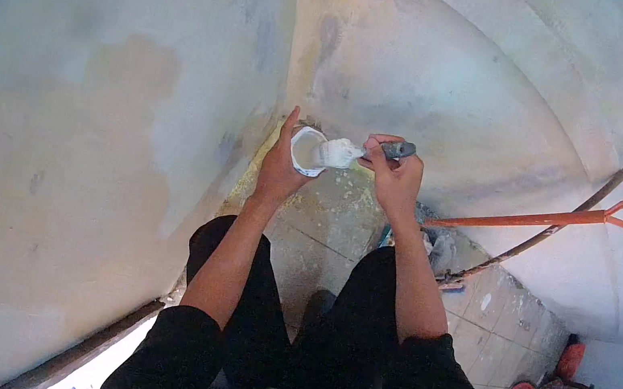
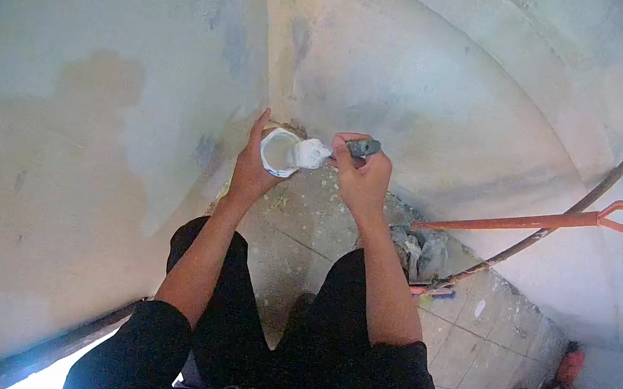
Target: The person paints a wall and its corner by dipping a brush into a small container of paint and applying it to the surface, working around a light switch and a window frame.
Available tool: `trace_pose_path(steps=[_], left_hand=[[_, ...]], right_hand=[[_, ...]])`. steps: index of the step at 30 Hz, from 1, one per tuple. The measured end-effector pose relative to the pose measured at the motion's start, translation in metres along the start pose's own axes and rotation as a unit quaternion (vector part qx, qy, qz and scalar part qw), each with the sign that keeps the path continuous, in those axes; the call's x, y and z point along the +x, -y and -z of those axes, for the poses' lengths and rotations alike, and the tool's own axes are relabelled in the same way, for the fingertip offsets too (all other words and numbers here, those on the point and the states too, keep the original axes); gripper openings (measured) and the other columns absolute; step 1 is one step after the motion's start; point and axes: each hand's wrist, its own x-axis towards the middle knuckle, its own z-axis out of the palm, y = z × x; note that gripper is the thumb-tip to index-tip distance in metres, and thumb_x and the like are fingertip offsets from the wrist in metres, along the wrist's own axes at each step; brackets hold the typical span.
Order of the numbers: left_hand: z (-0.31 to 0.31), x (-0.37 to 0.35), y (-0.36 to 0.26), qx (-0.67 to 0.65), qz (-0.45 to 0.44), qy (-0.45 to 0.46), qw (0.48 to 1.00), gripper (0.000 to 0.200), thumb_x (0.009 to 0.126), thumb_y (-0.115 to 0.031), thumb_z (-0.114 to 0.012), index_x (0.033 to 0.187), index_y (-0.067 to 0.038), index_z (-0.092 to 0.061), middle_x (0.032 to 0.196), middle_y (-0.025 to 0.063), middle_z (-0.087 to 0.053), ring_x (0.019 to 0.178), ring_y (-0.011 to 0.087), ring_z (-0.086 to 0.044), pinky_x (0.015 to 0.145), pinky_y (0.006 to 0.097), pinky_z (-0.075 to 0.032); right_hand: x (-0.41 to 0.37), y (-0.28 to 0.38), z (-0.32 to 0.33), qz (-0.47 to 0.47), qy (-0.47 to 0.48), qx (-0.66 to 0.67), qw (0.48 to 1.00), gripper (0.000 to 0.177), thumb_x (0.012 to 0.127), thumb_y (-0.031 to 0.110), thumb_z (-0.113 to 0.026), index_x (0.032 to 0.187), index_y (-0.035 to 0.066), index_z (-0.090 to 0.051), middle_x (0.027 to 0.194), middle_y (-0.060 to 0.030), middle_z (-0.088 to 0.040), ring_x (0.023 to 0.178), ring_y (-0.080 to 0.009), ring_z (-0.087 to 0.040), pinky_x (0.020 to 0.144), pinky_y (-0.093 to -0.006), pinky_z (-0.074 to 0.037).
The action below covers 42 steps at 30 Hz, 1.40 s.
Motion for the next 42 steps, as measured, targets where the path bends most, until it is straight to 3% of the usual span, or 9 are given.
trace_pose_path(steps=[10,13,15,22,26,28,35,37,42], left_hand=[[0.012,0.005,0.004,-0.022,0.053,-0.056,0.997,0.136,0.066,-0.019,-0.106,0.171,-0.014,-0.020,0.140,0.0200,-0.070,0.129,0.0360,-0.070,0.108,0.0467,-0.057],[0.012,0.004,0.009,-0.013,0.048,-0.077,0.996,0.136,0.066,-0.021,-0.106,0.171,-0.014,-0.020,0.140,0.0217,-0.069,0.128,0.0373,-0.070,0.109,0.0479,-0.057],[0.005,0.004,0.017,-0.015,0.046,-0.067,0.997,0.137,0.065,-0.021,-0.106,0.171,-0.014,-0.020,0.140,0.0215,-0.069,0.128,0.0373,-0.070,0.109,0.0486,-0.057],[0.002,0.000,0.012,-0.051,0.068,0.019,0.996,0.136,0.065,-0.015,-0.105,0.172,-0.017,-0.021,0.147,0.0243,-0.065,0.134,0.0426,-0.065,0.113,0.0501,-0.053],[0.002,0.002,0.015,-0.059,0.075,0.045,0.994,0.137,0.064,-0.016,-0.105,0.172,-0.017,-0.021,0.147,0.0255,-0.065,0.135,0.0438,-0.064,0.114,0.0510,-0.052],[0.003,0.002,0.018,-0.069,0.072,0.041,0.994,0.137,0.064,-0.017,-0.105,0.172,-0.017,-0.022,0.148,0.0261,-0.064,0.137,0.0443,-0.063,0.114,0.0516,-0.052],[0.005,0.003,0.023,-0.072,0.061,0.040,0.995,0.135,0.063,-0.018,-0.106,0.171,-0.016,-0.025,0.149,0.0269,-0.063,0.137,0.0439,-0.062,0.114,0.0513,-0.052],[0.002,0.002,0.028,-0.086,0.053,0.050,0.994,0.136,0.062,-0.018,-0.106,0.171,-0.015,-0.025,0.151,0.0268,-0.062,0.138,0.0443,-0.061,0.114,0.0509,-0.052],[0.000,0.002,0.031,-0.073,0.040,0.048,0.995,0.136,0.062,-0.018,-0.106,0.171,-0.014,-0.025,0.154,0.0270,-0.059,0.141,0.0440,-0.059,0.116,0.0505,-0.051]], right_hand=[[0.005,0.039,0.000,0.051,-0.010,-0.057,0.997,0.019,0.104,0.013,-0.077,0.111,-0.006,-0.074,0.103,-0.0100,-0.076,0.096,-0.0164,-0.075,0.085,-0.0354,-0.068],[0.017,0.061,-0.013,0.153,-0.043,-0.109,0.981,0.013,0.103,0.010,-0.077,0.110,0.000,-0.078,0.103,-0.0091,-0.078,0.094,-0.0159,-0.074,0.082,-0.0327,-0.062],[0.046,0.077,-0.029,0.401,-0.028,-0.146,0.904,0.012,0.100,0.006,-0.078,0.111,0.003,-0.079,0.105,-0.0118,-0.079,0.096,-0.0219,-0.076,0.085,-0.0333,-0.060],[0.144,0.136,-0.092,0.435,0.168,-0.263,0.845,0.015,0.098,0.010,-0.075,0.113,0.010,-0.077,0.112,-0.0110,-0.076,0.099,-0.0346,-0.075,0.082,-0.0399,-0.061],[0.159,0.143,-0.095,0.473,0.148,-0.281,0.822,0.029,0.091,0.005,-0.077,0.119,0.014,-0.076,0.121,-0.0084,-0.075,0.104,-0.0339,-0.076,0.085,-0.0407,-0.063],[0.158,0.151,-0.084,0.558,0.071,-0.314,0.764,0.044,0.082,-0.001,-0.078,0.122,0.016,-0.076,0.126,-0.0055,-0.074,0.111,-0.0321,-0.076,0.090,-0.0412,-0.065],[0.139,0.101,-0.067,0.545,0.076,-0.374,0.747,0.063,0.072,-0.006,-0.080,0.129,0.020,-0.073,0.140,-0.0031,-0.068,0.122,-0.0292,-0.073,0.093,-0.0442,-0.066],[0.137,0.069,-0.061,0.481,0.168,-0.422,0.750,0.068,0.072,-0.005,-0.079,0.134,0.020,-0.070,0.145,-0.0043,-0.065,0.124,-0.0297,-0.072,0.092,-0.0447,-0.066],[0.123,0.054,-0.056,0.414,0.195,-0.428,0.779,0.050,0.084,-0.008,-0.076,0.127,0.017,-0.075,0.133,-0.0059,-0.072,0.122,-0.0295,-0.074,0.091,-0.0405,-0.067]])
